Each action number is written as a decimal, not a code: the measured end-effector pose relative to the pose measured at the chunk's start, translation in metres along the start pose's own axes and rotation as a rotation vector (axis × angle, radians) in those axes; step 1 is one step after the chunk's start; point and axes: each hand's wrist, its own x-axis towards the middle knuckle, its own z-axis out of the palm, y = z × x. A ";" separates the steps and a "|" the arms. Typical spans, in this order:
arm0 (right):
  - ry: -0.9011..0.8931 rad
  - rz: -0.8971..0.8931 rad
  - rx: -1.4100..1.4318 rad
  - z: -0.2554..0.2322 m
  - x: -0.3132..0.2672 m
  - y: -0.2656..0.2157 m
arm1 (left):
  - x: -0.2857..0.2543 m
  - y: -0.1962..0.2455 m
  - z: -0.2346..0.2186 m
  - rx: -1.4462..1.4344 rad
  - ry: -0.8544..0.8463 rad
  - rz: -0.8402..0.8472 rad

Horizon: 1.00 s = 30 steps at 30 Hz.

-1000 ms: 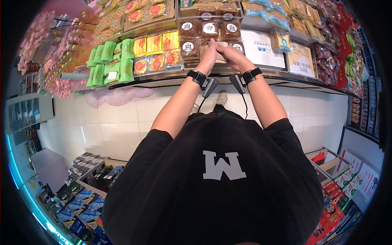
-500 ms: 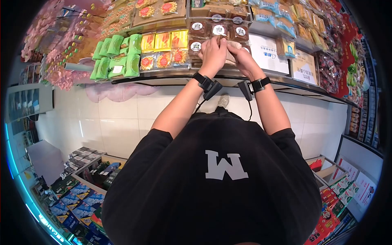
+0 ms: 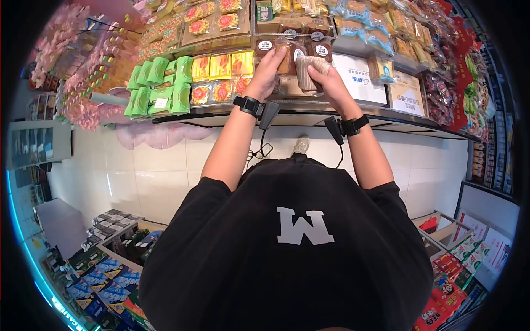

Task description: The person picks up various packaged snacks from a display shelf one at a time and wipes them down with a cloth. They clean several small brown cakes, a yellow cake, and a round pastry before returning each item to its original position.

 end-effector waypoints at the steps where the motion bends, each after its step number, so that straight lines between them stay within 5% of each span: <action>1: 0.001 -0.006 -0.002 0.000 0.001 0.001 | -0.002 0.003 -0.003 0.002 -0.005 0.004; 3: 0.018 -0.181 -0.165 0.003 0.002 0.004 | -0.005 0.005 -0.012 -0.288 -0.121 -0.148; 5: 0.152 -0.330 -0.147 0.005 0.013 0.008 | -0.009 0.005 -0.013 -0.337 -0.179 -0.120; 7: 0.350 -0.608 -0.427 0.013 0.015 -0.002 | -0.014 0.006 -0.008 -0.387 -0.190 -0.043; 9: 0.244 -0.736 -0.795 0.033 -0.006 -0.028 | -0.017 0.007 -0.006 -0.399 -0.212 -0.069; 15: 0.109 -0.863 -0.924 0.048 -0.018 -0.043 | -0.023 0.012 0.002 -0.332 -0.239 -0.115; 21: 0.309 -0.819 -0.903 0.049 -0.004 -0.038 | -0.020 0.012 0.008 -0.216 -0.147 0.035; 23: 0.139 -0.889 -0.871 0.061 -0.016 -0.043 | -0.019 0.010 0.007 -0.296 -0.126 0.049; 26: 0.146 -0.894 -0.878 0.053 -0.008 -0.025 | -0.021 0.012 0.007 -0.229 -0.139 0.065; 28: 0.453 -0.702 -0.912 0.043 0.001 -0.024 | -0.021 0.013 0.007 -0.158 -0.111 0.071; 30: 0.396 -0.744 -0.902 0.047 -0.005 -0.025 | -0.020 0.013 0.006 -0.165 -0.129 0.086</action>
